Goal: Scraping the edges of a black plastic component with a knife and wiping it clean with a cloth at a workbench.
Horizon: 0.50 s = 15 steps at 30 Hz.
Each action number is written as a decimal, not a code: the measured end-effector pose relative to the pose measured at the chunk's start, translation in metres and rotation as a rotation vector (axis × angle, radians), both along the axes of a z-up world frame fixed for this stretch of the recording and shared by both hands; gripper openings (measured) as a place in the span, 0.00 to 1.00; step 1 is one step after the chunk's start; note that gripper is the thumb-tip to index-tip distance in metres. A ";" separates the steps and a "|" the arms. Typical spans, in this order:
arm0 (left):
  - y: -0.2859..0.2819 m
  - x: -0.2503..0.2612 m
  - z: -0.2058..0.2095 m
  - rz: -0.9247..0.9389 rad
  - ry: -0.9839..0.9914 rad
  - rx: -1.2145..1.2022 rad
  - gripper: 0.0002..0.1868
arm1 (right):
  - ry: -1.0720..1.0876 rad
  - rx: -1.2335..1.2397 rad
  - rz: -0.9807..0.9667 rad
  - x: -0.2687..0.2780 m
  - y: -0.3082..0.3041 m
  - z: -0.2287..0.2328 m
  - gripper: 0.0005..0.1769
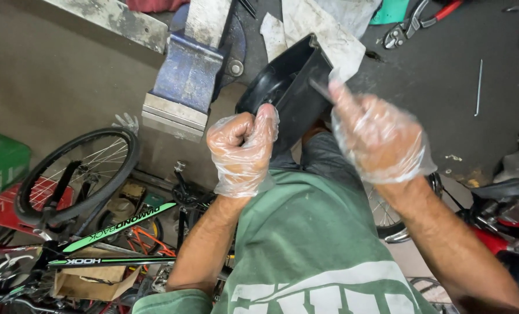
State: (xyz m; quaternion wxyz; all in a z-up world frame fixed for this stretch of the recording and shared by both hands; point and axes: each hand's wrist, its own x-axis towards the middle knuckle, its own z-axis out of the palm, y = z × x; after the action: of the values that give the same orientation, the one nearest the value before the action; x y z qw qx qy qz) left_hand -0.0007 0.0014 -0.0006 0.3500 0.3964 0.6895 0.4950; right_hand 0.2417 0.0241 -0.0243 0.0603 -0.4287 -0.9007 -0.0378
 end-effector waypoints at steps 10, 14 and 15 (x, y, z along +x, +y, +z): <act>-0.001 -0.001 0.000 0.000 -0.001 -0.002 0.36 | -0.034 -0.136 0.063 -0.009 -0.011 0.012 0.32; 0.001 -0.001 0.002 -0.004 -0.008 0.004 0.36 | 0.042 -0.065 0.018 -0.002 0.005 0.007 0.27; 0.001 0.000 0.000 -0.003 -0.008 0.009 0.36 | 0.042 -0.061 0.019 -0.005 0.000 0.010 0.27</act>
State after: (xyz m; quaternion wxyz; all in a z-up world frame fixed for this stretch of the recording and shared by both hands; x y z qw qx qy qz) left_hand -0.0011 0.0028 -0.0004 0.3519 0.3970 0.6852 0.4991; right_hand 0.2362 0.0241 -0.0139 0.0663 -0.4225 -0.9039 -0.0009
